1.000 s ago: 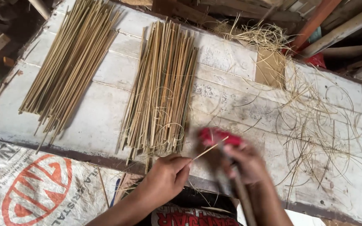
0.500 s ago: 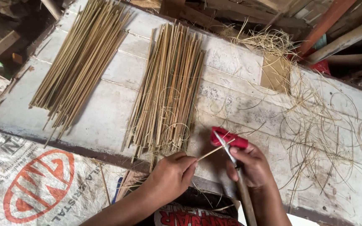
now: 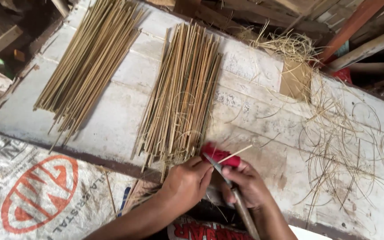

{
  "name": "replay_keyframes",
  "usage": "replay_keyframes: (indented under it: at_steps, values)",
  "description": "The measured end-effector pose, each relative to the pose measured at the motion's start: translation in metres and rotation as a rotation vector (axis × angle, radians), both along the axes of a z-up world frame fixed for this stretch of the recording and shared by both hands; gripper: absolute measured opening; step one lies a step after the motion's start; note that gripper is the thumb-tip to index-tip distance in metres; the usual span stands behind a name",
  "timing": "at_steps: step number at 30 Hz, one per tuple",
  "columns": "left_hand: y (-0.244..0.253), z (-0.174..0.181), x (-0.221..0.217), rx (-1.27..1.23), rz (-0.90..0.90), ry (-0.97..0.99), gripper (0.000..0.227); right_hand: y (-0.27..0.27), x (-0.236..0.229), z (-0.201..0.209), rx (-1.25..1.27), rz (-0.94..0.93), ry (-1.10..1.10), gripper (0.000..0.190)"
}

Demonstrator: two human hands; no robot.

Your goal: The person uses a red-handled knife to peel the outer layer off thin bamboo sticks. They hold each stick with their left hand and scrape the knife along its length with their right hand, creating thin shavings. The peeled sticks are placed in a pile on the table.

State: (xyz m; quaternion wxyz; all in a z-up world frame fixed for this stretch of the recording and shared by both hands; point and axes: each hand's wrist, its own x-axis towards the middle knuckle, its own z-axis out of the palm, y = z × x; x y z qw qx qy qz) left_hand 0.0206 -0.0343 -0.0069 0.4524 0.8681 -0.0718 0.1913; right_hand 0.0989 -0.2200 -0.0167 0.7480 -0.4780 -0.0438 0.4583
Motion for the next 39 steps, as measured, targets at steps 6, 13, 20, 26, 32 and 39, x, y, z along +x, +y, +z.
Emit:
replay_keyframes:
  at_steps: [6,13,20,26,32,39]
  values:
    - [0.018,-0.001,-0.012,-0.025,-0.057,0.121,0.013,-0.03,0.057,0.029,-0.251,-0.425,-0.285,0.063]
    - [0.029,0.003,-0.008,-0.037,-0.026,0.113,0.01,-0.02,0.06,0.033,0.077,-0.113,-0.15,0.066]
    - [0.068,0.011,-0.028,-0.053,0.068,0.047,0.012,0.0,0.099,0.037,0.009,-0.111,-0.273,0.051]
    - [0.119,0.023,-0.034,-0.005,0.187,-0.011,0.011,0.039,0.171,0.052,0.155,-0.037,-0.252,0.028]
    - [0.192,-0.024,0.021,0.391,0.824,-0.002,0.014,0.152,0.149,0.072,-0.182,-0.145,-0.35,0.02]
    - [0.265,-0.126,0.1,0.818,1.251,-0.144,0.005,0.186,0.142,0.044,-0.152,0.026,-0.348,0.023]
